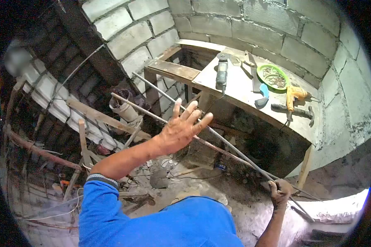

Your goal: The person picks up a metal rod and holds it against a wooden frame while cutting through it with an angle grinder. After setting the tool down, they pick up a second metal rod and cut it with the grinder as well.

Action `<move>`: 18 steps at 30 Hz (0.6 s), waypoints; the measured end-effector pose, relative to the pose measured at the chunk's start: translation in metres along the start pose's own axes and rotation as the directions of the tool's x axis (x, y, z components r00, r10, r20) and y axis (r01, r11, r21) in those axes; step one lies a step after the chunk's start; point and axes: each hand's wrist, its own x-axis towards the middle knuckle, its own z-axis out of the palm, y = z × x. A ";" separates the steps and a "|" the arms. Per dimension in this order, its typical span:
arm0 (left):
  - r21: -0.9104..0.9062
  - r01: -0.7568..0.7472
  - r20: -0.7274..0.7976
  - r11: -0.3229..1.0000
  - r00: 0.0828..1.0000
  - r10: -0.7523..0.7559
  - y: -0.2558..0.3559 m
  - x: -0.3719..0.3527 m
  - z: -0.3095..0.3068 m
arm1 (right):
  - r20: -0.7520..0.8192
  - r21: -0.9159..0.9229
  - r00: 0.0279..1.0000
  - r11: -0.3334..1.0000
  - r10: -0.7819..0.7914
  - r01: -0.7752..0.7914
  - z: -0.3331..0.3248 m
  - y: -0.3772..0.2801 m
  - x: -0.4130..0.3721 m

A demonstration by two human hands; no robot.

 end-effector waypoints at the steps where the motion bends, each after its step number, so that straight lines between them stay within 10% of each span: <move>1: -0.121 0.033 0.013 0.992 0.999 -0.031 -0.004 0.003 -0.013 | 0.007 0.024 1.000 1.000 0.010 -0.010 -0.003 -0.006 0.006; 18: -0.298 -0.018 0.005 0.954 1.000 0.020 -0.026 -0.018 -0.003 | 0.089 0.160 0.995 0.985 0.051 -0.065 0.021 -0.006 0.039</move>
